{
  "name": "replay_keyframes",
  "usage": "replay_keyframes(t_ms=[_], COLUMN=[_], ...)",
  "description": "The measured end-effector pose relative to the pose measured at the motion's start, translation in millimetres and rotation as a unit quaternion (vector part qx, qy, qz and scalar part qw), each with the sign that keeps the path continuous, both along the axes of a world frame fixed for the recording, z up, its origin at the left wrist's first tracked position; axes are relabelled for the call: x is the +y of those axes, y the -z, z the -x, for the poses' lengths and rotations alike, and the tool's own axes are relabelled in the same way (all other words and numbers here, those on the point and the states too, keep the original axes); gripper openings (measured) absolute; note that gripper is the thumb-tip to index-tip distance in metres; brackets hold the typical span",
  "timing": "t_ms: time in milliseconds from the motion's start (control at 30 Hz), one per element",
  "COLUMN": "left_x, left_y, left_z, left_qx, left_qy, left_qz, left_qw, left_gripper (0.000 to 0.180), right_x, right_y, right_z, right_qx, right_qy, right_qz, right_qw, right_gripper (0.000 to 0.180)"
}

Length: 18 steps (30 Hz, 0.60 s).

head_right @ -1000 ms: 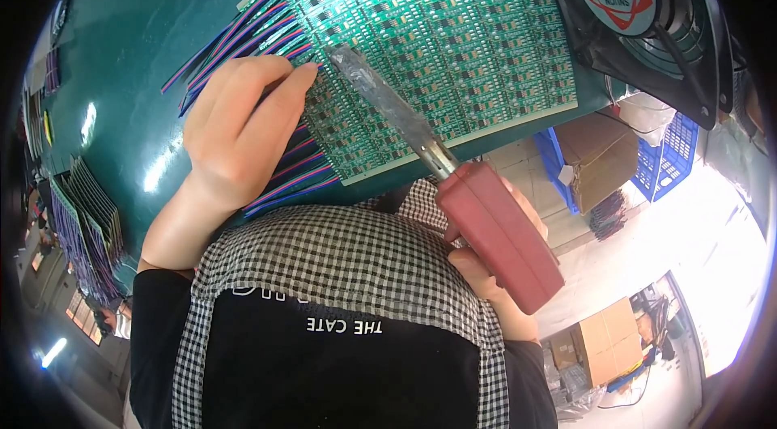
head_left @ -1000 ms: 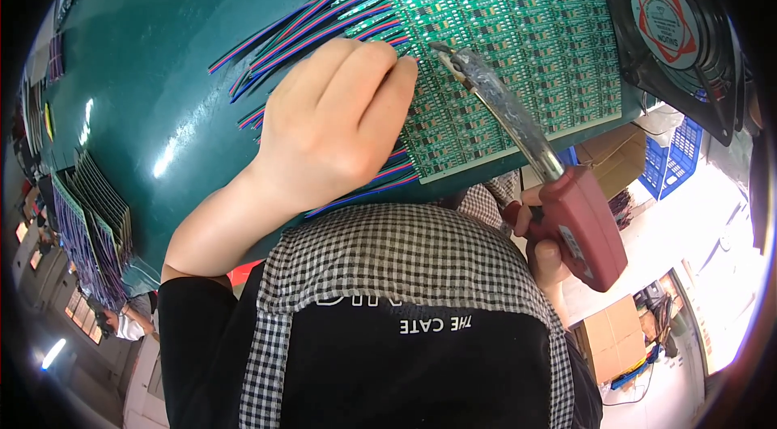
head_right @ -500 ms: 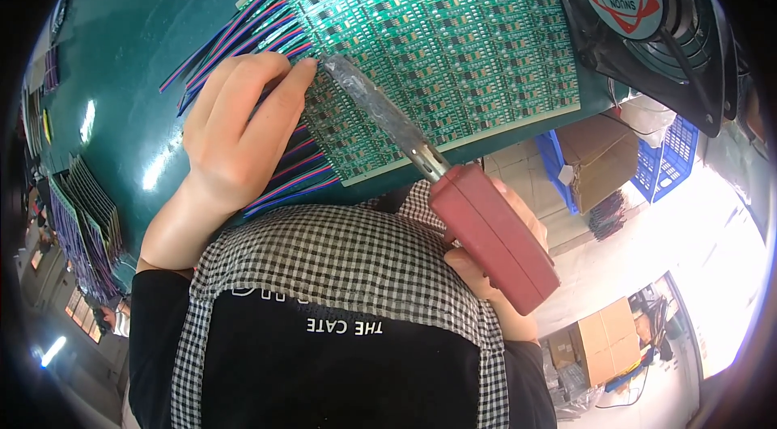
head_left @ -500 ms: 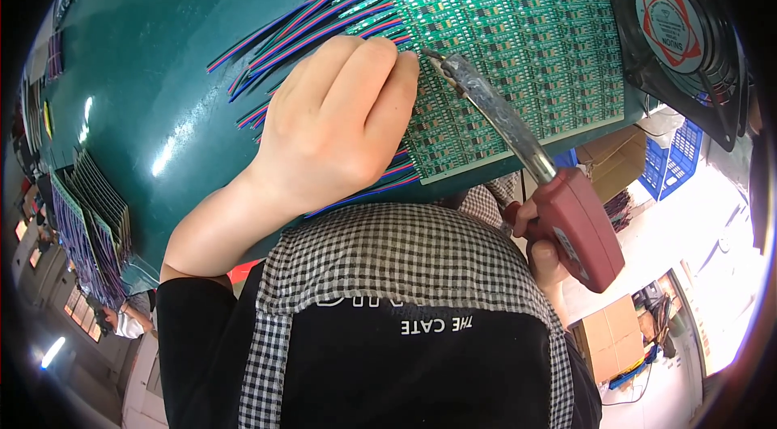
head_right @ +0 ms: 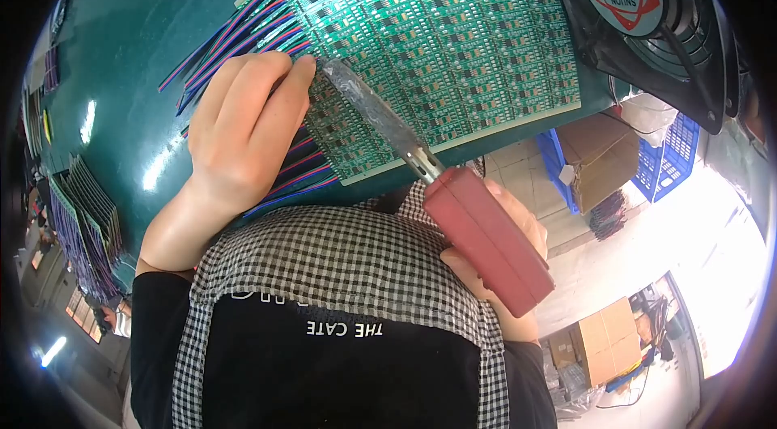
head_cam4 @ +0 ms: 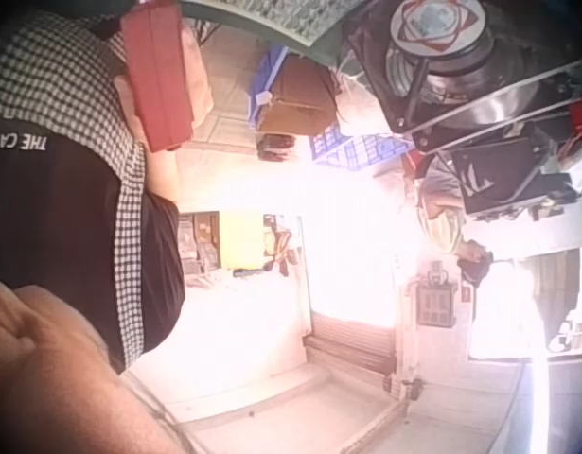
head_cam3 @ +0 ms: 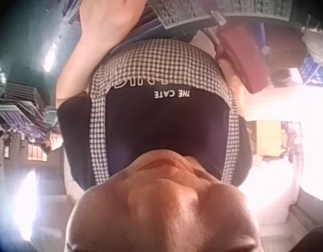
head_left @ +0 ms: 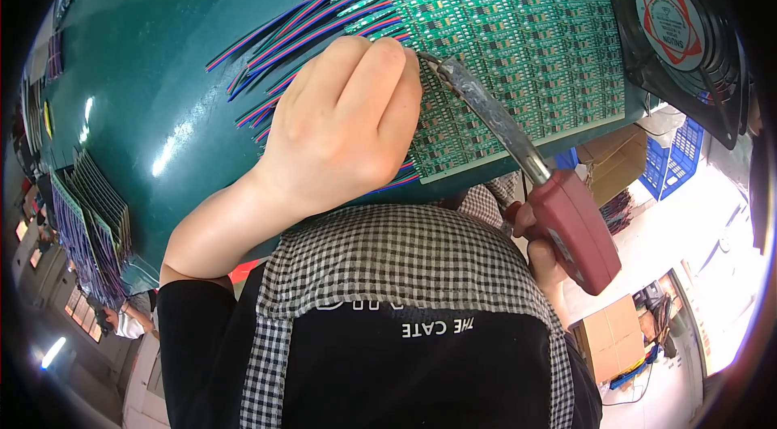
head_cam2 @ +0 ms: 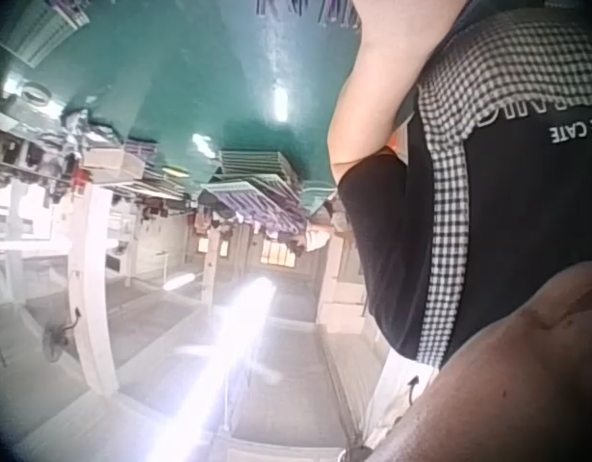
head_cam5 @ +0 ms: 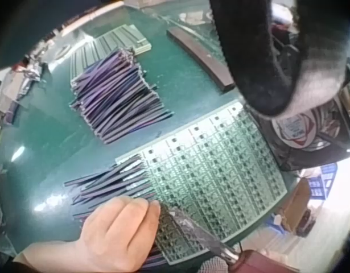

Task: The person solders wire strips to a printed circuit board using a soldering iron.

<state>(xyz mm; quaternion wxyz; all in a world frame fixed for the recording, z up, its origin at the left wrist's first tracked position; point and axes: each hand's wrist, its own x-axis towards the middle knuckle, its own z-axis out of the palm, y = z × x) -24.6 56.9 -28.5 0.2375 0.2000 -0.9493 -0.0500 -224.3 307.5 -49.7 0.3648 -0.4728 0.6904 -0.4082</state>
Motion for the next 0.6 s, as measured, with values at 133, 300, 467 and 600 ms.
replay_keyframes(t_ms=[133,300,467,600], left_x=[1,-3,-17,-20], left_y=[-1,4,-12,-19], left_z=[4,10,-7,-4], left_qx=[-0.024,0.003,-0.043,-0.044], left_qy=[0.003,0.019,0.033,0.031], left_qz=[0.001,0.066,0.044,0.071], left_qw=[1.0,0.998,0.998,0.996], left_gripper=[0.031,0.014,0.019,0.019], right_x=[-2,-22,-49,-54], right_y=[-3,-18,-30,-27], right_z=[2,-8,-34,-35], right_qx=[0.016,-0.183,-0.195,-0.192], right_qy=[-0.013,0.101,0.175,0.191], right_qz=[0.007,0.01,0.027,0.09], right_qw=[1.0,0.978,0.965,0.958], right_gripper=[0.074,0.073,0.077,0.075])
